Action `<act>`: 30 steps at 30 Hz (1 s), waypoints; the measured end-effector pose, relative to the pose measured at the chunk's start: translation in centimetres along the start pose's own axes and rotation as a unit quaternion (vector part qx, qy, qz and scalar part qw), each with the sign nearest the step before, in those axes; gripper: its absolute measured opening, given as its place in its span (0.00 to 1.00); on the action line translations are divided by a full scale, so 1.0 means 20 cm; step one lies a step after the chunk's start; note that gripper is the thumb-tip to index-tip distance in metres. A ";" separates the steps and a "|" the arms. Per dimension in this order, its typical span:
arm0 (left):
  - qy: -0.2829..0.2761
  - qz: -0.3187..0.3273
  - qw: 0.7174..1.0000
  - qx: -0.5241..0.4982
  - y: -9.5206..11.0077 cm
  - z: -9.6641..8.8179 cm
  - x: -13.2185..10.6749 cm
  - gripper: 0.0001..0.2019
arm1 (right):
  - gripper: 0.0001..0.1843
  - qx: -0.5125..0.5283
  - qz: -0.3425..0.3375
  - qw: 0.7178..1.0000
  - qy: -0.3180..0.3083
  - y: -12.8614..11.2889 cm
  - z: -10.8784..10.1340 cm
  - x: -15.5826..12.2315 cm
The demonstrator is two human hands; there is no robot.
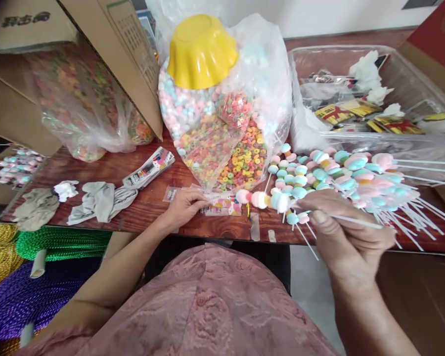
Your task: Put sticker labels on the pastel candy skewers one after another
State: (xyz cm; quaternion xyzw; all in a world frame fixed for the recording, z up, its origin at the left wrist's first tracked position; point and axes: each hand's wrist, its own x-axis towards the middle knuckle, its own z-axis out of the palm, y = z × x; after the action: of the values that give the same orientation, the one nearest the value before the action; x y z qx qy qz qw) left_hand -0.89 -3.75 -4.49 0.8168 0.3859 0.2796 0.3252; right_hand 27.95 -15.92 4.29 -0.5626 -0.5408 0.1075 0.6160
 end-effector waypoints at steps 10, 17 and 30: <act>0.011 -0.151 0.978 -0.143 0.00 -0.01 0.03 0.11 | 0.09 0.151 0.039 0.987 0.033 0.06 0.14 -0.09; 0.000 -0.094 0.989 -0.116 -0.02 -0.01 0.03 0.09 | 0.10 0.166 0.071 0.983 0.036 0.10 0.17 -0.11; -0.083 0.071 0.992 -0.062 -0.01 -0.01 0.01 0.12 | 0.12 0.120 0.032 0.991 -0.049 0.13 0.18 -0.15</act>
State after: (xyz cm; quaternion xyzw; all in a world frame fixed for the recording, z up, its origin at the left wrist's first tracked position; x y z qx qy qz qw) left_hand -1.04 -3.37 -4.51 0.8407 0.2803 0.2569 0.3855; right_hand 25.10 -15.21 -0.26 -0.4955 -0.5352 0.2187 0.6483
